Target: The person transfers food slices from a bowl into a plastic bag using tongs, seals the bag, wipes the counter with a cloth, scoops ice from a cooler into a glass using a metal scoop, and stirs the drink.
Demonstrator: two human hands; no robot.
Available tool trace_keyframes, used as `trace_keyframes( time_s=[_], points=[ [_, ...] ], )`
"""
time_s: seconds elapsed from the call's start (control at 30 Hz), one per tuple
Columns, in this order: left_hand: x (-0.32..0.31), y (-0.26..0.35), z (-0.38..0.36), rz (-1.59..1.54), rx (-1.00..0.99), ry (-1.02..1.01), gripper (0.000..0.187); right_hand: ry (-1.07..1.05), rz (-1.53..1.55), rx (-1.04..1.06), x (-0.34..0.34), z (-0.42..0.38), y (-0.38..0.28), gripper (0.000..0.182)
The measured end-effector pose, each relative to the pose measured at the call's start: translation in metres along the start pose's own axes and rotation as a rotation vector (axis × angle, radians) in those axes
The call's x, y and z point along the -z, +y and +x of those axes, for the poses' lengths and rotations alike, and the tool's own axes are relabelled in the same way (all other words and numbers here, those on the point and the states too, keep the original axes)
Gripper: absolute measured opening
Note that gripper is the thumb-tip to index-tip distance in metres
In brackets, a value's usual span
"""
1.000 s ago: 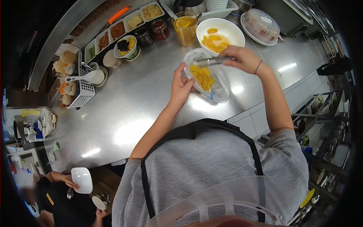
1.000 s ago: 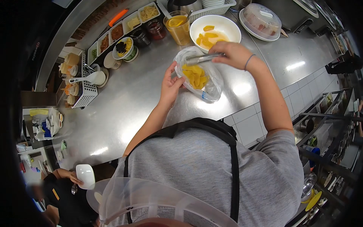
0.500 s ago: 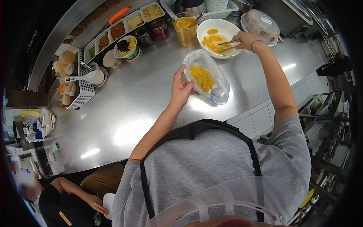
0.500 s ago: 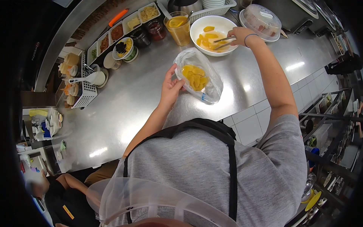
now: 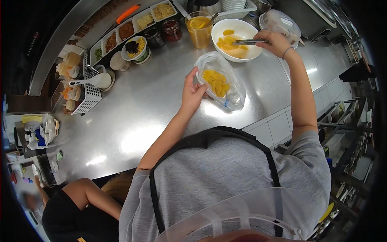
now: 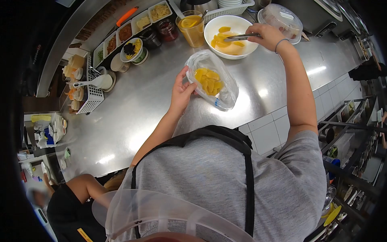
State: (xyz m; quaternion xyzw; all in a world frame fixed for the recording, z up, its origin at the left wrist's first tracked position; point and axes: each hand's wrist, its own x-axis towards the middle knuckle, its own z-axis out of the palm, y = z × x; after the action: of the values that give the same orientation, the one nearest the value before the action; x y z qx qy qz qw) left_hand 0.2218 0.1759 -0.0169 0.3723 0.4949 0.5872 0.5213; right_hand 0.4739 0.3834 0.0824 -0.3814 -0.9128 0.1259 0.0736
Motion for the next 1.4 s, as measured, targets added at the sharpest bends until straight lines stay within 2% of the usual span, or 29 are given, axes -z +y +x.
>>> trace_keyframes(
  time_s=[0.07,0.13,0.17,0.23,0.27,0.3,0.37,0.43,0.5,0.6,0.73,0.8,0.83,0.9,0.93,1.0,1.13,1.2,1.33,1.4],
  points=[
    [0.000,0.002,0.002,0.010,-0.001,0.012,0.063,0.047,0.014,0.083,0.008,-0.009,-0.018,0.021],
    [0.000,0.002,0.004,-0.031,0.038,-0.013,0.063,-0.016,0.081,0.228,0.011,-0.017,-0.038,0.023],
    [0.000,0.001,0.004,-0.031,0.040,-0.016,0.063,-0.016,0.081,0.225,0.010,-0.020,-0.050,0.023],
    [-0.001,0.001,0.005,0.011,0.032,-0.015,0.063,-0.260,0.151,0.175,0.007,-0.020,-0.073,0.026],
    [-0.001,0.002,0.004,0.012,0.034,-0.017,0.063,-0.291,0.200,0.152,0.012,-0.017,-0.078,0.027],
    [-0.001,0.002,0.003,0.016,0.024,-0.011,0.063,-0.291,0.201,0.151,0.012,-0.014,-0.073,0.027],
    [0.001,0.001,0.002,0.020,0.013,0.000,0.063,-0.051,0.120,0.130,0.012,0.003,-0.047,0.028],
    [0.005,-0.005,0.001,-0.010,0.038,-0.014,0.062,-0.049,0.031,0.093,0.007,0.026,-0.018,0.032],
    [0.006,-0.008,0.001,-0.009,0.038,-0.010,0.062,-0.087,-0.220,-0.200,0.000,0.046,-0.002,0.034],
    [0.006,-0.004,0.001,-0.019,0.040,-0.017,0.063,-0.030,-0.339,-0.201,-0.019,0.067,0.014,0.038],
    [0.007,-0.008,0.003,-0.007,0.025,-0.027,0.063,-0.079,-0.389,-0.170,-0.038,0.090,0.039,0.036],
    [0.008,-0.009,0.002,0.012,0.037,-0.025,0.063,-0.250,-0.199,-0.094,-0.044,0.095,0.048,0.035],
    [0.009,-0.009,0.001,0.031,0.046,-0.023,0.062,-0.251,-0.200,-0.092,-0.041,0.094,0.047,0.035],
    [0.010,-0.010,0.002,-0.001,0.061,-0.025,0.063,-0.474,0.057,-0.174,-0.033,0.087,0.044,0.035],
    [0.010,-0.010,0.003,-0.032,0.077,-0.031,0.063,-0.476,0.056,-0.175,-0.030,0.087,0.044,0.035],
    [0.010,-0.014,0.005,-0.023,0.056,-0.023,0.063,-0.682,0.114,-0.329,-0.026,0.086,0.046,0.035],
    [0.010,-0.019,0.006,-0.019,0.024,-0.020,0.063,-0.555,0.202,-0.291,-0.036,0.072,0.043,0.037],
    [0.010,-0.017,0.005,-0.019,0.028,-0.025,0.063,-0.442,0.062,-0.062,-0.043,0.066,0.038,0.035],
    [0.007,-0.012,0.002,-0.045,0.034,-0.027,0.063,-0.373,0.008,-0.032,-0.050,0.051,0.019,0.031],
    [0.006,-0.013,0.002,-0.020,0.021,-0.022,0.063,-0.285,-0.138,-0.050,-0.050,0.046,0.007,0.027]
  ],
)
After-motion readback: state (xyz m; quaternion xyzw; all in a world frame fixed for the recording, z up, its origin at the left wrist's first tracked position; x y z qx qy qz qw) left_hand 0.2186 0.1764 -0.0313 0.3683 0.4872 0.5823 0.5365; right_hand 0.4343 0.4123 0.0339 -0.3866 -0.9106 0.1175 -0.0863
